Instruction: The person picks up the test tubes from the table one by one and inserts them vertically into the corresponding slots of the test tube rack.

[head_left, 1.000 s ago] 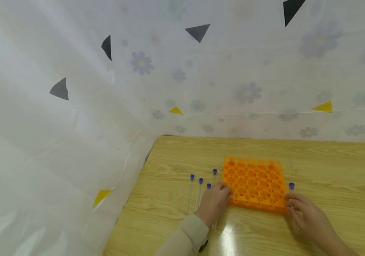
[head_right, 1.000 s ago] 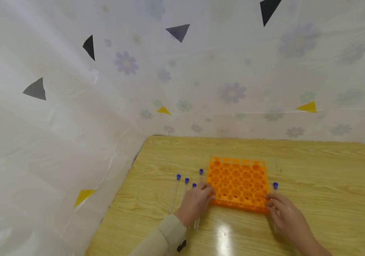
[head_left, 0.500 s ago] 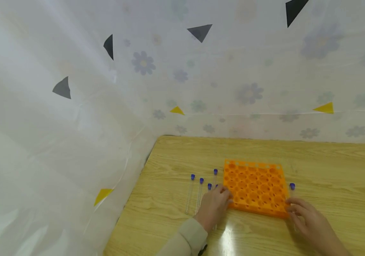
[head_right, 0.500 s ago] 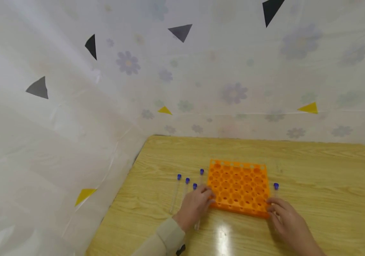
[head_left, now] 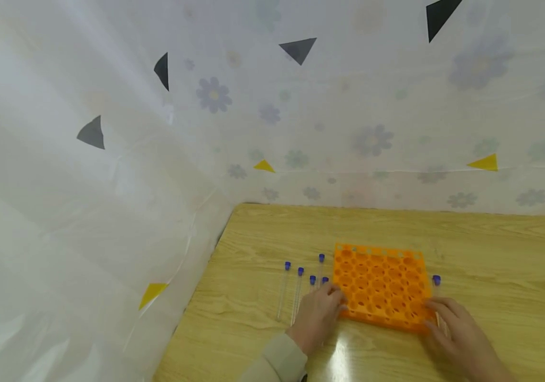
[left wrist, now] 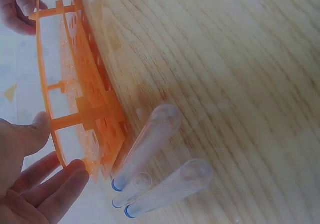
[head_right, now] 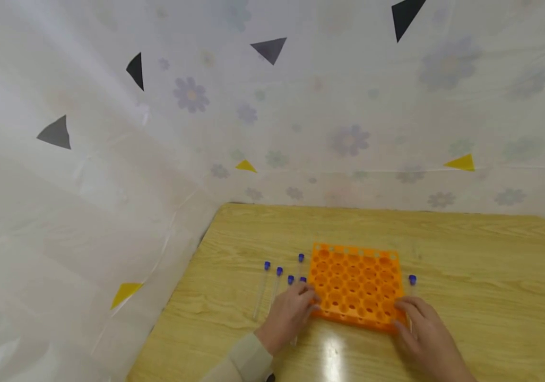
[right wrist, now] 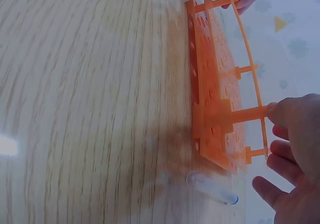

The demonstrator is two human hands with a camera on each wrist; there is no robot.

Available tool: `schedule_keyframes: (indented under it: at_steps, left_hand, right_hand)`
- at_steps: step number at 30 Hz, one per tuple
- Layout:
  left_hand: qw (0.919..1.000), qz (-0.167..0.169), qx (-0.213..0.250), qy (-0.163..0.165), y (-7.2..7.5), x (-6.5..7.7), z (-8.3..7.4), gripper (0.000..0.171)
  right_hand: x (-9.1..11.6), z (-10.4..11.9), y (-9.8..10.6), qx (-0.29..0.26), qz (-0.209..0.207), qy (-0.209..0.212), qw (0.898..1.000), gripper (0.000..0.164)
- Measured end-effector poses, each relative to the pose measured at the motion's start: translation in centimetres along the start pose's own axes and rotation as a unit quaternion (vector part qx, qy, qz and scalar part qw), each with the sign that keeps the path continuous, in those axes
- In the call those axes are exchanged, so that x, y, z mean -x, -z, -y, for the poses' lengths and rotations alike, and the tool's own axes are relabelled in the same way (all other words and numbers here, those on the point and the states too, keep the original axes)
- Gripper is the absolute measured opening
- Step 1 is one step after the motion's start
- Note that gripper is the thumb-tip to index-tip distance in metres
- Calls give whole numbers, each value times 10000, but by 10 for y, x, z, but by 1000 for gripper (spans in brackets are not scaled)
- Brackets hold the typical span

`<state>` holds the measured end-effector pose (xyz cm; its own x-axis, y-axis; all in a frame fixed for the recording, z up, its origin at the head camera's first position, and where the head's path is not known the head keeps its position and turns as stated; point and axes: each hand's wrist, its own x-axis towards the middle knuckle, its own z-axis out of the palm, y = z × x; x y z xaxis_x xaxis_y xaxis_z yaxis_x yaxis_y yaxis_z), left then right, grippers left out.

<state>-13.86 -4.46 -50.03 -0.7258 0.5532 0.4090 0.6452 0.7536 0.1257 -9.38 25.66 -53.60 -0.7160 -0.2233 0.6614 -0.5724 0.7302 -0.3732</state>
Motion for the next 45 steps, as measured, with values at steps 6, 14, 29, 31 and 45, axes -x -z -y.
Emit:
schedule_keyframes:
  at_steps: [6,14,29,31,45]
  left_hand:
    - [9998,140,64,102,1,1,-2,13]
    - [9948,562,644,551,1,-1,1,12]
    - [9981,193,557,159,-2,-1,7,13]
    - [9982,202,540,162,-3,-1,7,12]
    - [9497,1166,2538,1419,10,2,21,30]
  right_hand:
    - [1,4,-4,-255,251,-351,9987,47]
    - [-5,9,-6,-85,1541,-1847,9706,56]
    - [-4,13,-8,-250,1391,-1856,9724,64]
    - [-5,14,-7,-307,1522,-2087,9656,68]
    - [-10,16,-5,-353,1889,-2406,9514,72]
